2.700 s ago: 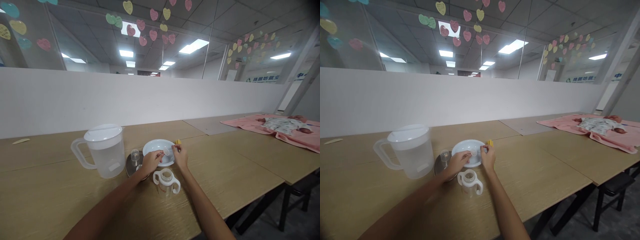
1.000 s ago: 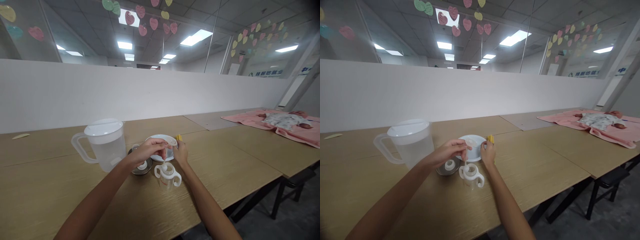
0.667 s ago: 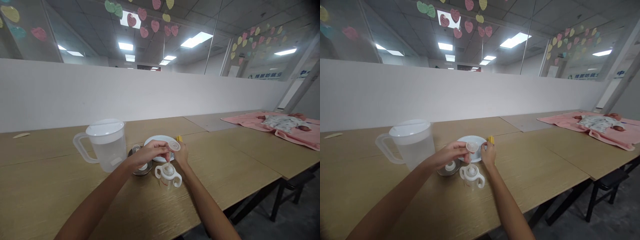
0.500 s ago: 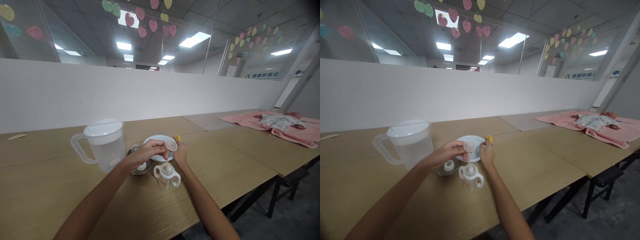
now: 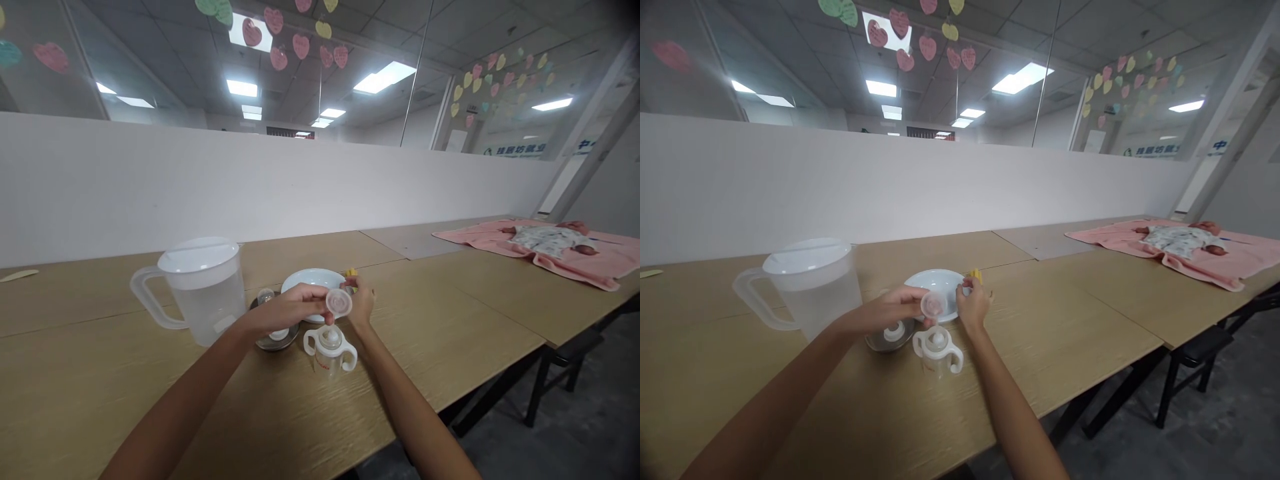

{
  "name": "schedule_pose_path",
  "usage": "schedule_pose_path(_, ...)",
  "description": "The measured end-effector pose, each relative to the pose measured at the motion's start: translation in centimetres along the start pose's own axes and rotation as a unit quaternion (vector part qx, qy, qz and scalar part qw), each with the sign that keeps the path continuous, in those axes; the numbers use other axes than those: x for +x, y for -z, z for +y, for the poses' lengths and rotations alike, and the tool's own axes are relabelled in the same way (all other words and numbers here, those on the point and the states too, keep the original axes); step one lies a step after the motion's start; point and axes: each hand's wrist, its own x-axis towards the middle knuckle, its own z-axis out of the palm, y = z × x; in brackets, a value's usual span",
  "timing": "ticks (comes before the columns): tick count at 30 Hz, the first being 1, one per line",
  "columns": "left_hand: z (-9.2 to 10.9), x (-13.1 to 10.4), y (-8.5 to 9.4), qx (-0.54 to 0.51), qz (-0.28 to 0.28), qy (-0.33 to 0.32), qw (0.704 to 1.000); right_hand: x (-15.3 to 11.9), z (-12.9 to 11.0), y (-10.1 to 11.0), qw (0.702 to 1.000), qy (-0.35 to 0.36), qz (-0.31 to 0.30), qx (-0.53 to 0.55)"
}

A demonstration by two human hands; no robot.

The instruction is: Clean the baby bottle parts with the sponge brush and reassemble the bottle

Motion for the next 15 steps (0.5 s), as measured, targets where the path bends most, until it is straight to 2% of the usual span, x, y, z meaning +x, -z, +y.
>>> schedule_pose_path(2, -0.5, 0.1, 0.3, 0.046, -0.053, -0.008, 0.998, 0.0, -0.2, 0.0, 1.0, -0.002, 0.012, -0.004)
schedule_pose_path(4, -1.3, 0.2, 0.6, 0.099, -0.078, -0.015, 0.992, 0.0, -0.3, 0.0, 1.0, 0.001, 0.012, -0.003)
schedule_pose_path(10, -3.2, 0.8, 0.7, 0.263, -0.017, -0.029, 0.964, 0.0, -0.3, -0.1, 1.0, 0.005, 0.01, 0.017)
schedule_pose_path(15, -3.1, 0.5, 1.6, 0.284, -0.041, -0.029, 0.958, 0.1, 0.0, -0.2, 0.999, 0.008, 0.007, 0.04)
